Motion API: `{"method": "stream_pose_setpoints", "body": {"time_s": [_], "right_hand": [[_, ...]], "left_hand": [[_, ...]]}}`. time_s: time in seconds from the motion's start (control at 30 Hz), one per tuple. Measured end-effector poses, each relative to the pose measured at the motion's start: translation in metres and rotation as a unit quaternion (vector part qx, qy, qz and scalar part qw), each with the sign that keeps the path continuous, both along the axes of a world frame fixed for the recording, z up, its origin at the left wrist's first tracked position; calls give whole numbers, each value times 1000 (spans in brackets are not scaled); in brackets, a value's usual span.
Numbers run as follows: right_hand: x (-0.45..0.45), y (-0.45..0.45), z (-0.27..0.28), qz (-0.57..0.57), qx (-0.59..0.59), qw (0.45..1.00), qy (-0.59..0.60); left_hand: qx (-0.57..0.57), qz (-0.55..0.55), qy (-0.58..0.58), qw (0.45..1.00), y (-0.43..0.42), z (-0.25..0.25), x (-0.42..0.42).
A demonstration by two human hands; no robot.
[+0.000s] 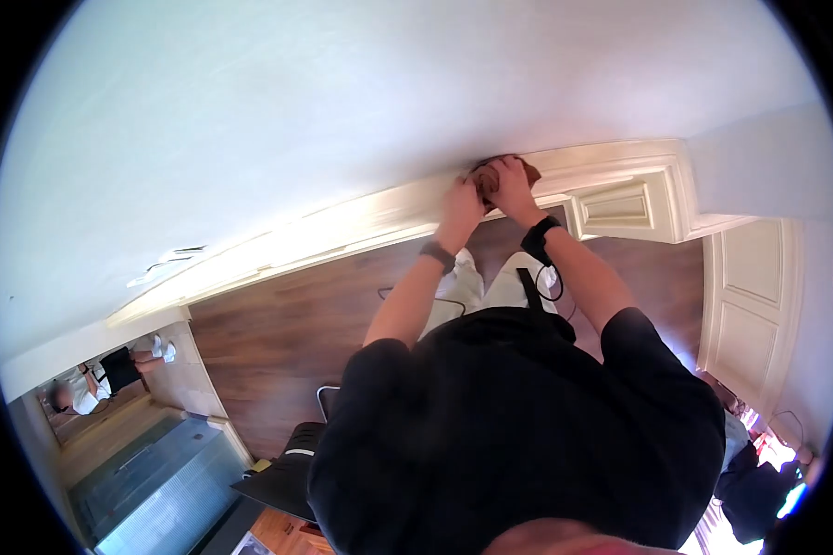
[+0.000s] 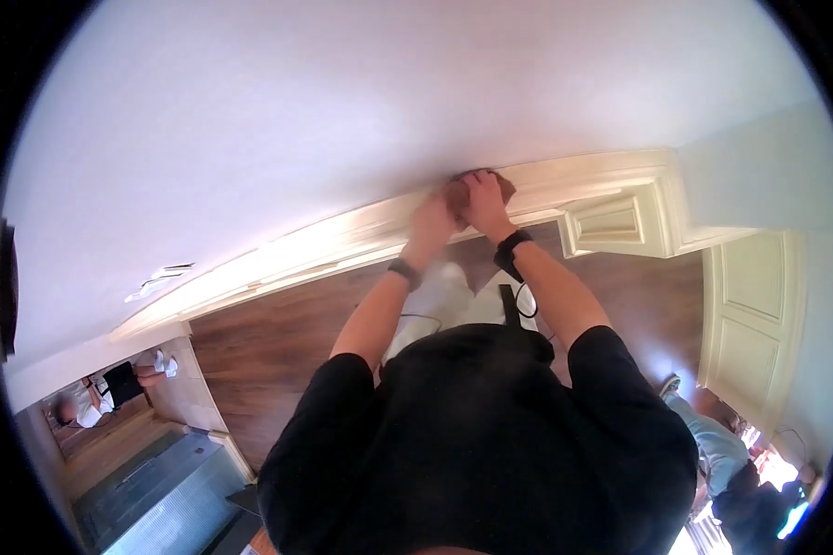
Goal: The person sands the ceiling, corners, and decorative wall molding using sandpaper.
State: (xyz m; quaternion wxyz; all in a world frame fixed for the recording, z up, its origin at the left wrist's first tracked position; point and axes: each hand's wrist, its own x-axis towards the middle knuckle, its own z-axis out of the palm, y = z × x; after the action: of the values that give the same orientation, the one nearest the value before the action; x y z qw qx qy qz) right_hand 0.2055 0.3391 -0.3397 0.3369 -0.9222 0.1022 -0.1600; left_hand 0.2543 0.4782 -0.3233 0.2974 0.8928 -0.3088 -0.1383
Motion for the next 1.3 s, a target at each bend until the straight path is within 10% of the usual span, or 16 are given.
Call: {"method": "stream_pose_setpoints", "body": {"time_s": [0.2, 0.7, 1.3], "right_hand": [[32, 97, -6, 52, -1, 999, -2], [21, 96, 12, 50, 11, 997, 57], [51, 163, 18, 112, 41, 992, 38]], "left_hand": [[146, 94, 69, 982, 98, 14, 18], [-10, 76, -22, 997, 92, -23, 13], [70, 134, 33, 988, 161, 22, 30]]}}
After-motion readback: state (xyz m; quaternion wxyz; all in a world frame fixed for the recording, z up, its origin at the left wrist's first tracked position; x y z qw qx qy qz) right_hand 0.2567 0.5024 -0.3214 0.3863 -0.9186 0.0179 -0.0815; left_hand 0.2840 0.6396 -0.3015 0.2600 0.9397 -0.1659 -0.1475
